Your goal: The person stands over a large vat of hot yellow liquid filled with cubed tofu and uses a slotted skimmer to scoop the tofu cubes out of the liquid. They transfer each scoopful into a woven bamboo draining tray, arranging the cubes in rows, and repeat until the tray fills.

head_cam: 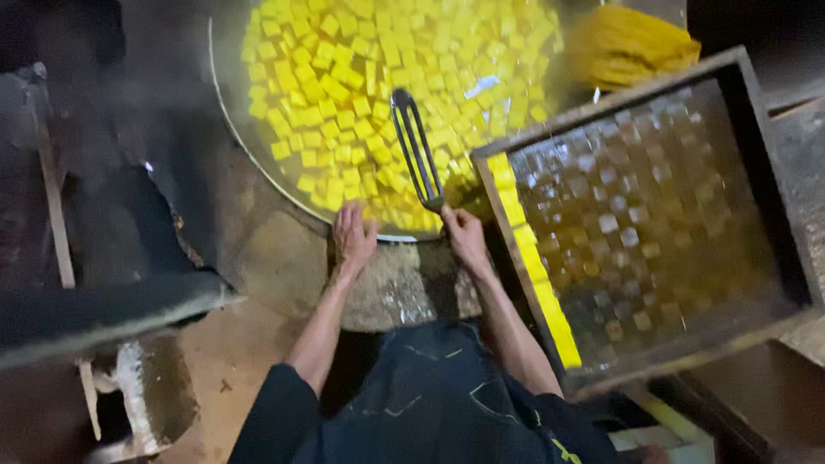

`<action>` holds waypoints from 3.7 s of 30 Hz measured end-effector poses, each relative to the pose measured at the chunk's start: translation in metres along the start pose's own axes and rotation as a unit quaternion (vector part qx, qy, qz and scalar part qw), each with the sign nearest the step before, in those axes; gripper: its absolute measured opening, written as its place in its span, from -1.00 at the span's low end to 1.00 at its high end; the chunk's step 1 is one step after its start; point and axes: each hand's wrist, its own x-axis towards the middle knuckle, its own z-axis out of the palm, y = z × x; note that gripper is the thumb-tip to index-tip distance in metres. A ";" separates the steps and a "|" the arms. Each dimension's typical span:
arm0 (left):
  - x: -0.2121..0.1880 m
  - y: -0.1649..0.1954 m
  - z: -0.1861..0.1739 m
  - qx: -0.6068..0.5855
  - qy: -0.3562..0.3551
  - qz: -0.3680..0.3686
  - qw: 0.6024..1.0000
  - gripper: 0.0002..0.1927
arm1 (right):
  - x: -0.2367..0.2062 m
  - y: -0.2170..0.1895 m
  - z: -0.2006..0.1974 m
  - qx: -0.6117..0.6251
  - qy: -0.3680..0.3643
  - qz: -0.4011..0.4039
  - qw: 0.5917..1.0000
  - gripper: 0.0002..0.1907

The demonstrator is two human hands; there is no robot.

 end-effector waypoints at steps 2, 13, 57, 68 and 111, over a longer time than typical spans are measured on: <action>0.015 -0.011 0.002 0.016 -0.019 0.008 1.000 -0.49 | 0.029 -0.005 0.026 -0.030 0.013 0.078 0.996 -0.46; 0.038 -0.041 0.012 0.002 -0.082 -0.022 0.996 -0.35 | 0.118 0.000 0.078 -0.214 0.061 0.156 0.962 -0.40; 0.024 0.052 0.031 -0.092 0.010 0.164 0.982 -0.78 | -0.143 0.057 -0.182 -0.459 0.235 0.024 0.857 -0.59; 0.080 0.197 0.098 -0.142 -0.103 0.357 0.918 -0.72 | -0.209 0.088 -0.189 -0.469 0.242 0.031 0.849 -0.65; 0.066 -0.116 -0.031 0.052 -0.118 -0.046 0.991 -0.32 | 0.328 -0.091 0.138 -0.486 -0.042 -0.120 0.865 -0.54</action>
